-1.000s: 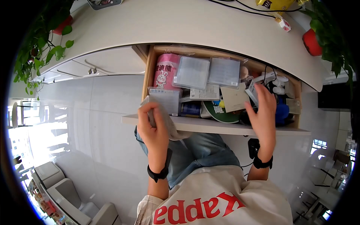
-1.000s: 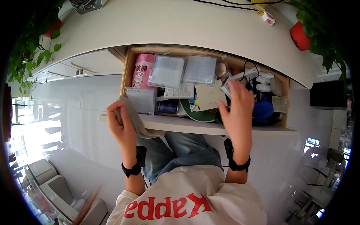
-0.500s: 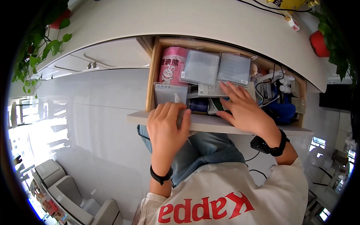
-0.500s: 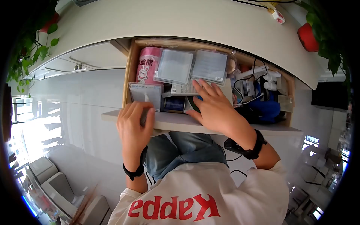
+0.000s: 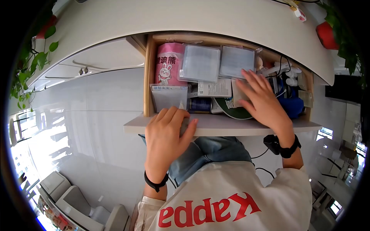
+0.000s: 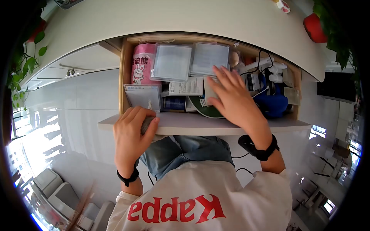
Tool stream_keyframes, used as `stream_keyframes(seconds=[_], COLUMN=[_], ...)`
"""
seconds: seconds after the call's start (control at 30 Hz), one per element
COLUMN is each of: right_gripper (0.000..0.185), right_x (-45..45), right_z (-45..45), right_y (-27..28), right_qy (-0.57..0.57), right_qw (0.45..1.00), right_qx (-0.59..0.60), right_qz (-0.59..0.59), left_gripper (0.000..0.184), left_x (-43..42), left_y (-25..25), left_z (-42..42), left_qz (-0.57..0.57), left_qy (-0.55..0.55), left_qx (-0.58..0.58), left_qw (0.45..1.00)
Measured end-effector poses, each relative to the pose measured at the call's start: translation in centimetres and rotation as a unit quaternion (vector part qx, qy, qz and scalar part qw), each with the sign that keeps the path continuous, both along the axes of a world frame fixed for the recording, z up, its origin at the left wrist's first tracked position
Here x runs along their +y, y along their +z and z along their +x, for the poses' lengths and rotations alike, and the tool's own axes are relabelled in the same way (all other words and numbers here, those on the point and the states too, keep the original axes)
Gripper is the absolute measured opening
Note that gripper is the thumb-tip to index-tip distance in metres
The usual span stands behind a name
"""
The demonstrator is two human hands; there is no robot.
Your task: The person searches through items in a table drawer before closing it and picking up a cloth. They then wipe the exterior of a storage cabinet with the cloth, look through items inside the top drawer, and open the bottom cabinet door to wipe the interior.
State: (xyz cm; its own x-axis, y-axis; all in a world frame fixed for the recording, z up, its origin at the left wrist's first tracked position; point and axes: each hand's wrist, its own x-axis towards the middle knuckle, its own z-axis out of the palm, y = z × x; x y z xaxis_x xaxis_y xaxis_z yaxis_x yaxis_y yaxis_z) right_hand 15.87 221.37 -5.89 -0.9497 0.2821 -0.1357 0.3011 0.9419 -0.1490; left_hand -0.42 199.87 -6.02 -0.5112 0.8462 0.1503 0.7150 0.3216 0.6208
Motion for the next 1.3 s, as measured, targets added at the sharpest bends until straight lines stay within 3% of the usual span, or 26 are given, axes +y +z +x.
stream_keyframes(seconds=[0.2,0.5,0.7,0.87,1.07,1.3], right_gripper=[0.043,0.052,0.051,0.031,0.04,0.041], right_x=[0.6,0.1,-0.8,-2.4,-2.6,-3.0], right_z=[1.0,2.3,0.7,-1.6,-2.9,-2.6], right_y=[0.0,0.9,1.3,1.3,-0.7,-1.5], right_qy=[-0.012,-0.065,-0.009,0.037,0.032,0.046], right_qw=[0.998,0.997,0.999,0.988,0.973,0.976], right_qx=[0.012,-0.024,-0.029,-0.029,-0.051,-0.017], right_qz=[-0.056,-0.021,-0.045,-0.146,-0.222,-0.213], left_gripper=[0.015,0.013,0.013,0.015,0.014,0.011], left_x=[0.0,0.0,-0.1,0.0,0.0,-0.2], left_y=[0.0,0.2,-0.2,-0.3,-0.5,-1.0], left_z=[-0.1,0.0,-0.1,-0.3,-0.4,-0.4], left_qz=[-0.002,-0.007,-0.006,-0.024,-0.015,0.016], left_qy=[0.0,0.002,-0.004,-0.01,-0.012,-0.007], left_qx=[0.002,0.004,0.013,0.011,0.011,0.029], left_qw=[1.0,1.0,1.0,1.0,1.0,0.999])
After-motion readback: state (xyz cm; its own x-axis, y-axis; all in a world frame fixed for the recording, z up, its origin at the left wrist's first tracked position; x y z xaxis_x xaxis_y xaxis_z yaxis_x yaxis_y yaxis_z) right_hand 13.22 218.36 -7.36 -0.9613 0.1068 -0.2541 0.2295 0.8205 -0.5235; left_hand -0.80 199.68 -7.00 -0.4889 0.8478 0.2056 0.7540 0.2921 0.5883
